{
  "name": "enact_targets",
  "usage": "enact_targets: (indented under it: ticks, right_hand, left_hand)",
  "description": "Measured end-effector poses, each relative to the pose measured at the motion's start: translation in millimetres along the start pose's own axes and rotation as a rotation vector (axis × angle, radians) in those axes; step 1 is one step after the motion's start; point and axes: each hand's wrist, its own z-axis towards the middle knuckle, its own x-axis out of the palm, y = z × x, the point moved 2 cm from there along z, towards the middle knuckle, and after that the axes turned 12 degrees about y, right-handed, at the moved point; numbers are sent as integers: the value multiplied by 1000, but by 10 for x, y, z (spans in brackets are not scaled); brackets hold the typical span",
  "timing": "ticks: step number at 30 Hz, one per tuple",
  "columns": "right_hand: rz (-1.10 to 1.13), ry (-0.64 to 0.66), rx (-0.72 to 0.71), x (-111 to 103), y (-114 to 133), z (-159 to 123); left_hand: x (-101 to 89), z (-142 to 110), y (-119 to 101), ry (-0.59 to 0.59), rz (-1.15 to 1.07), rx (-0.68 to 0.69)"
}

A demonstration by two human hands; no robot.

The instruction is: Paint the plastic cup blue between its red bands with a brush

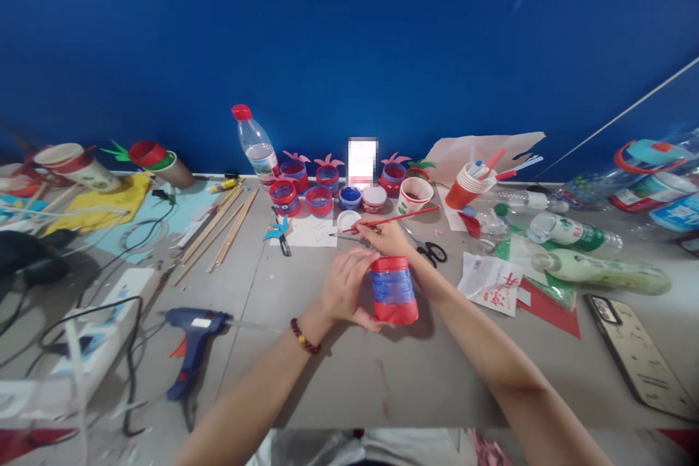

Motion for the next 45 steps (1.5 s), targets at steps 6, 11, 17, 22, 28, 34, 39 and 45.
enact_targets:
  ticks: [6, 11, 17, 22, 28, 34, 39, 45]
  right_hand:
    - [85, -57, 40, -65, 90, -11]
    - [210, -202, -9, -288, 422, -58]
    - [306, -366, -117, -726, 787, -255]
    - [296, -237, -48, -848, 768, -375]
    - [266, -84, 7, -724, 678, -310]
    - [144, -79, 47, -667, 648, -279]
    - [46, -114, 23, -732, 647, -309]
    - [-83, -174, 5, -802, 611, -334]
  left_hand:
    - [14, 14, -6, -21, -20, 4]
    - [-51, 116, -31, -120, -1, -24]
    - [-79, 176, 64, -148, -28, -386]
    - [-78, 174, 124, -211, -39, -499]
    - [-108, 208, 141, -252, -42, -449]
    - [-105, 210, 150, -271, -75, -458]
    - [-70, 193, 174, -308, -141, -469]
    - [-79, 195, 173, -319, -120, -446]
